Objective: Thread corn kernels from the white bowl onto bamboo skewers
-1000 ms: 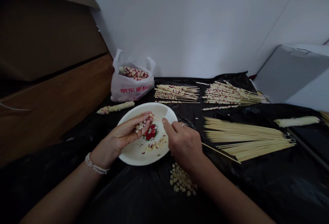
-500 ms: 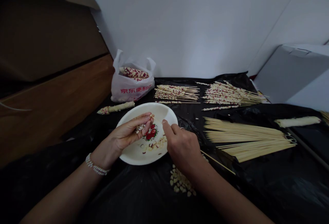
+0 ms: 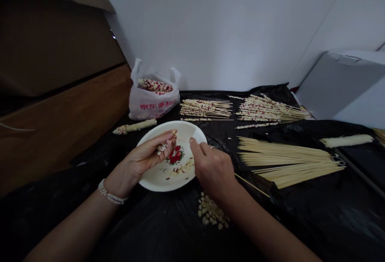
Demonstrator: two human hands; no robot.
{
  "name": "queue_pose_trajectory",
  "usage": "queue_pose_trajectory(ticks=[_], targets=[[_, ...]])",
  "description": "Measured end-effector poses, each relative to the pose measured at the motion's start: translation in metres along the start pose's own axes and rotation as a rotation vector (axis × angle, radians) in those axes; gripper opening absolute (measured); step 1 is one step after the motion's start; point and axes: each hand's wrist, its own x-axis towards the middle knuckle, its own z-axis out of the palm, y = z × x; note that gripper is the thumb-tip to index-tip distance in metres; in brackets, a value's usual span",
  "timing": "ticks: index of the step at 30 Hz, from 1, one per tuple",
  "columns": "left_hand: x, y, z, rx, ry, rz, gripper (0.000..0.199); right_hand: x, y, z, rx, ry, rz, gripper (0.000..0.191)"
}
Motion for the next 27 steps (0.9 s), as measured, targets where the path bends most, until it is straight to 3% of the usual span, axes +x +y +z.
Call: queue_pose_trajectory(ticks=[5, 16, 21, 27], targets=[[-0.001, 0.003, 0.001, -0.048, 0.022, -0.02, 0.015, 0.001, 0.001, -0.002, 0.003, 0.03, 0.004, 0.022], [-0.003, -0.003, 0.003, 0.117, 0.057, -0.015, 0.016, -0.003, -0.005, -0.003, 0.061, -0.011, -0.009, 0.023], [-0.009, -0.009, 0.009, 0.181, -0.033, -0.059, 0.019, -0.003, -0.006, -0.003, 0.052, -0.014, -0.026, 0.026], [-0.003, -0.002, 0.005, 0.002, -0.092, -0.098, 0.016, 0.001, 0.002, -0.004, 0.024, 0.029, 0.01, 0.023]])
